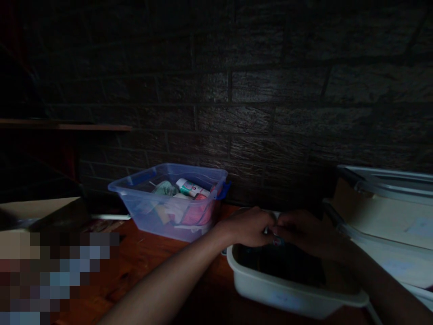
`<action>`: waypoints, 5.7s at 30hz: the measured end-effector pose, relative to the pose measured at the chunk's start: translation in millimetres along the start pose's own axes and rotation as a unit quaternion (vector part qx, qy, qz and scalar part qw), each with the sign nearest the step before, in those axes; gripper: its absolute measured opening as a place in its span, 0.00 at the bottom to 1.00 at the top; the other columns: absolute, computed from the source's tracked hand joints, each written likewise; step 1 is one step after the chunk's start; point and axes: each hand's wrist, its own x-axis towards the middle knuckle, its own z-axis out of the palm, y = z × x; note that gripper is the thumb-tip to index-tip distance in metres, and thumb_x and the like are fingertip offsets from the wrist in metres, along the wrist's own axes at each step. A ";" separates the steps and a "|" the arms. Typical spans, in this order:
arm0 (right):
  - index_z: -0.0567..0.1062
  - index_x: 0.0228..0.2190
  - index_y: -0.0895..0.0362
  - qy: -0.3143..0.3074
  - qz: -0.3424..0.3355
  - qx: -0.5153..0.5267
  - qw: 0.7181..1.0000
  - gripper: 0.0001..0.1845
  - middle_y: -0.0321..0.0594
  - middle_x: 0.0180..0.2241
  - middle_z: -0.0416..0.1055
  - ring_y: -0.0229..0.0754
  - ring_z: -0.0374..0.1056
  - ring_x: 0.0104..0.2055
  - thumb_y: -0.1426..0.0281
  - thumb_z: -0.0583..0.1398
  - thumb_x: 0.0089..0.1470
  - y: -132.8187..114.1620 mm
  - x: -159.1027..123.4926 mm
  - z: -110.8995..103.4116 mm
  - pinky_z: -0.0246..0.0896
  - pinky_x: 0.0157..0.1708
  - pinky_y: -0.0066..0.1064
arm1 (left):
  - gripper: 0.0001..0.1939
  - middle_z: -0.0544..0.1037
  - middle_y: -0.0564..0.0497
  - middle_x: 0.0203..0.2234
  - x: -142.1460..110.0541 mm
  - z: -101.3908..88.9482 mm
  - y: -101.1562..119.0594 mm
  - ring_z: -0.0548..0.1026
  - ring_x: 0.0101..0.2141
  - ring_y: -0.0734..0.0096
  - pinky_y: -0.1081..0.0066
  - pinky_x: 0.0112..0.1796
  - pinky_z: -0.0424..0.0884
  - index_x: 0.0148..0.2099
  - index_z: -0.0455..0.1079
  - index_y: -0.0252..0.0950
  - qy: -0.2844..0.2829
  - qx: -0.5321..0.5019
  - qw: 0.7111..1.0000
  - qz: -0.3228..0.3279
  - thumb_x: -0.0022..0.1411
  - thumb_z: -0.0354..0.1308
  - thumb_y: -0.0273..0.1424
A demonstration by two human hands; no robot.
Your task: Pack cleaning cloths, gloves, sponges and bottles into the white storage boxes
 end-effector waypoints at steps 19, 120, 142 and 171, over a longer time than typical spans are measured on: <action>0.78 0.27 0.59 0.038 0.015 -0.006 0.999 0.17 0.34 0.21 0.69 0.34 0.60 0.23 0.63 0.58 0.64 -2.5 1.4 -1.2 0.47 0.23 0.27 | 0.09 0.81 0.52 0.26 0.5 -3.1 4.0 0.77 0.26 0.70 0.72 0.26 0.60 0.39 0.80 0.39 -0.001 0.014 1.000 -0.024 0.63 0.58 0.30; 0.75 0.27 0.59 0.035 -0.003 0.014 0.999 0.18 0.34 0.23 0.67 0.36 0.59 0.25 0.62 0.56 0.64 18.3 2.2 10.5 0.48 0.25 0.28 | 0.08 0.82 0.53 0.29 1.2 -2.2 0.5 0.78 0.29 0.71 0.75 0.30 0.65 0.39 0.79 0.37 0.017 0.004 1.000 0.015 0.60 0.59 0.26; 0.77 0.28 0.58 0.218 -0.006 0.116 0.969 0.22 0.40 0.25 0.74 0.40 0.69 0.28 0.54 0.59 0.62 -8.5 -38.4 -61.4 0.61 0.28 0.29 | 0.22 0.79 0.42 0.53 -46.6 -2.9 0.3 0.75 0.54 0.57 0.60 0.55 0.68 0.56 0.75 0.34 0.330 -0.159 0.918 -0.155 0.71 0.49 0.41; 0.68 0.64 0.50 0.107 0.271 -0.068 0.954 0.38 0.48 0.65 0.65 0.59 0.64 0.65 0.52 0.64 0.57 12.5 -316.4 26.7 0.61 0.63 0.49 | 0.22 0.81 0.48 0.51 -50.2 7.0 -31.5 0.78 0.52 0.53 0.61 0.52 0.73 0.53 0.77 0.40 0.291 -0.201 0.918 -0.183 0.62 0.58 0.46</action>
